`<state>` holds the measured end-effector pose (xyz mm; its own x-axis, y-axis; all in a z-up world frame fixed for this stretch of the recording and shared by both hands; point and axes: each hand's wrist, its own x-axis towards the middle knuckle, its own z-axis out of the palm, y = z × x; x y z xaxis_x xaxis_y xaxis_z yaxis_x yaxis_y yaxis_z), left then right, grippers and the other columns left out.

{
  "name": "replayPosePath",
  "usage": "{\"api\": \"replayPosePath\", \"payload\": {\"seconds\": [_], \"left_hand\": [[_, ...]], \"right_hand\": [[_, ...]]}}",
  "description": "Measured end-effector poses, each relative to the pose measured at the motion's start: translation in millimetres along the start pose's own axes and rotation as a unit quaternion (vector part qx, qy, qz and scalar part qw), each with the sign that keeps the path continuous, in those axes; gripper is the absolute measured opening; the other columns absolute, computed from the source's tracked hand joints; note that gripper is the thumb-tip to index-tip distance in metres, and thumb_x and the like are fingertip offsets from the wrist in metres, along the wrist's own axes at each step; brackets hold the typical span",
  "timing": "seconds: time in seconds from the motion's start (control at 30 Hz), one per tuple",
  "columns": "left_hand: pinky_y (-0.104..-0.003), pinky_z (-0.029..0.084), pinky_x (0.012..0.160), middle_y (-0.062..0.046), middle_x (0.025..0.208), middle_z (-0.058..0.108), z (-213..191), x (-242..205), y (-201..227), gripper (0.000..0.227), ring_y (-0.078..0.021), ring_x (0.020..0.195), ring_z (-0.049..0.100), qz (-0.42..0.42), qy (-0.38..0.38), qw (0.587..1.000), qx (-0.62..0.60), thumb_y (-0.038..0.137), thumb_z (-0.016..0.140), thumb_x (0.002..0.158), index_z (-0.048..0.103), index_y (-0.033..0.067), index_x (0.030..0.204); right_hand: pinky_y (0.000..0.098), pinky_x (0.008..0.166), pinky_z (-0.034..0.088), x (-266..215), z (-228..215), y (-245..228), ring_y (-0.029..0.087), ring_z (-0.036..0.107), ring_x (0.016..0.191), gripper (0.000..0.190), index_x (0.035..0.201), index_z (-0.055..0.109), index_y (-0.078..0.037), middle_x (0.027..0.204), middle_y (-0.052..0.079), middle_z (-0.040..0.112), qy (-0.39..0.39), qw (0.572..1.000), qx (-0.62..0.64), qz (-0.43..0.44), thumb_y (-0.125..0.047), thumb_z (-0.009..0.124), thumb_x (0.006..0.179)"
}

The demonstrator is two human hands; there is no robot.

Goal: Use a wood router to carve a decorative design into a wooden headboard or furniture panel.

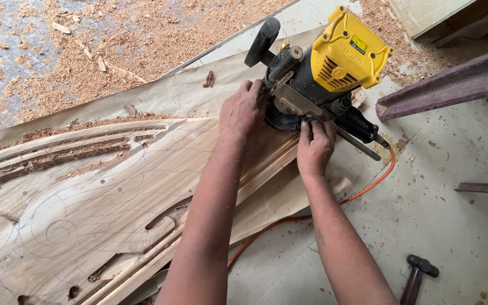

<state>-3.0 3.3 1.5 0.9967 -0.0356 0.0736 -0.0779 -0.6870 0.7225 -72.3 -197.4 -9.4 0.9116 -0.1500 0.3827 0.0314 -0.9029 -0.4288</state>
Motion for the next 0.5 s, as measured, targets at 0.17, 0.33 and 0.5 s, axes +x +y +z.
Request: {"api": "replayPosePath", "payload": {"seconds": [0.17,0.33,0.5], "left_hand": [[-0.048,0.057,0.079,-0.010,0.121,0.064,0.2,-0.4,-0.8,0.034,-0.0344,0.098,0.070,0.004,-0.003,1.000,-0.002,0.033,0.063,0.098,0.058,0.0172,0.128],[-0.048,0.057,0.080,-0.010,0.121,0.064,0.8,-1.2,-2.4,0.032,-0.0349,0.098,0.070,0.010,-0.001,1.000,-0.007,0.034,0.062,0.100,0.059,0.0178,0.127],[-0.048,0.057,0.079,-0.010,0.119,0.065,-0.5,-1.3,-1.3,0.031,-0.0343,0.097,0.071,0.014,0.005,1.000,-0.004,0.037,0.061,0.100,0.060,0.0175,0.124]], "right_hand": [[0.0486,0.099,0.050,-2.8,0.3,1.4,0.034,0.059,0.114,0.015,0.105,0.072,0.000,0.112,0.013,0.064,0.008,1.000,0.000,-0.005,-0.014,0.068,0.101],[0.0492,0.098,0.049,-6.0,0.0,1.1,0.035,0.058,0.112,0.015,0.105,0.073,0.000,0.110,0.013,0.064,0.011,1.000,-0.002,-0.005,-0.014,0.069,0.101],[0.0497,0.098,0.050,-7.7,-1.6,-0.1,0.036,0.058,0.113,0.014,0.105,0.072,0.000,0.112,0.014,0.064,0.022,1.000,-0.003,-0.021,-0.013,0.069,0.100]]}}
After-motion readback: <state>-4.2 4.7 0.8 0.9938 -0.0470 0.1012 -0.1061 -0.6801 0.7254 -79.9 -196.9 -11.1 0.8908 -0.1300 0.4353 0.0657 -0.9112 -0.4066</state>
